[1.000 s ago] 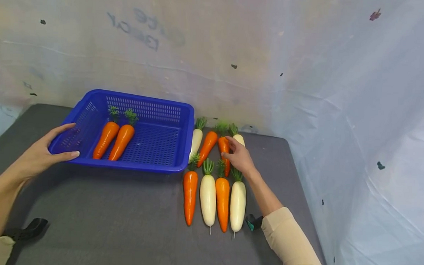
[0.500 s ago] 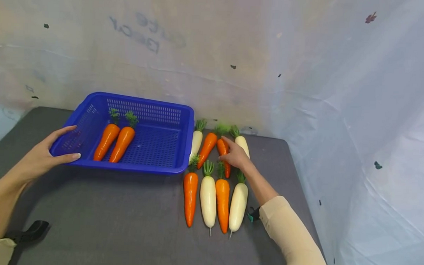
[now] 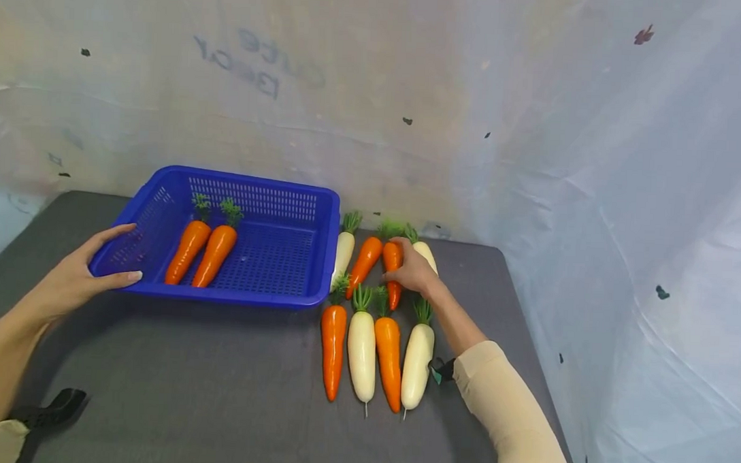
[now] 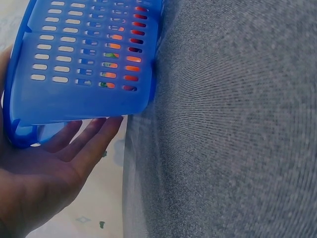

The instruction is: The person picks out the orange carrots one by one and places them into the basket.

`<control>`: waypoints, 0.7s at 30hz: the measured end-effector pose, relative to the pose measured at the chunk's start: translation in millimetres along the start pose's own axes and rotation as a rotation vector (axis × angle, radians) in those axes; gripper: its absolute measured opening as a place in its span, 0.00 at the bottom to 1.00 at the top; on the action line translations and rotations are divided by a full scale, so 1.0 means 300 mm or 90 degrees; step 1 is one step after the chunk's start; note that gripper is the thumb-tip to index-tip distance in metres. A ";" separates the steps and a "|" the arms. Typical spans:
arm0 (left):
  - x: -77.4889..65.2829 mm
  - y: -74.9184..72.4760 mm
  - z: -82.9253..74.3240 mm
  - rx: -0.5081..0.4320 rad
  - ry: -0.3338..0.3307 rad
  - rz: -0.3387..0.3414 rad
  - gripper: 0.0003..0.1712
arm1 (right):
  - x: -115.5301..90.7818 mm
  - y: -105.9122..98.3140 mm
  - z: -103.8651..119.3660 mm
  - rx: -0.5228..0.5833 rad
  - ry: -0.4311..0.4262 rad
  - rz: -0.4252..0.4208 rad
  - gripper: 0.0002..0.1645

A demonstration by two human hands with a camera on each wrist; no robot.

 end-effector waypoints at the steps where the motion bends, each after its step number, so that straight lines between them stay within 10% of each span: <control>1: -0.002 0.000 0.002 -0.002 0.003 -0.001 0.55 | -0.003 -0.005 0.004 0.021 -0.002 0.002 0.52; 21: -0.001 0.002 0.005 -0.007 0.004 0.003 0.55 | -0.022 -0.064 0.146 0.118 -0.079 -0.007 0.51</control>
Point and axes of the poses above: each hand's wrist, its own x-axis towards the middle knuckle, its own y-axis out of the palm, z = x × y, the point moved 1 cm from there along x, towards the middle knuckle, and after that the axes turned 9 degrees about -z, right-handed, at the moved point
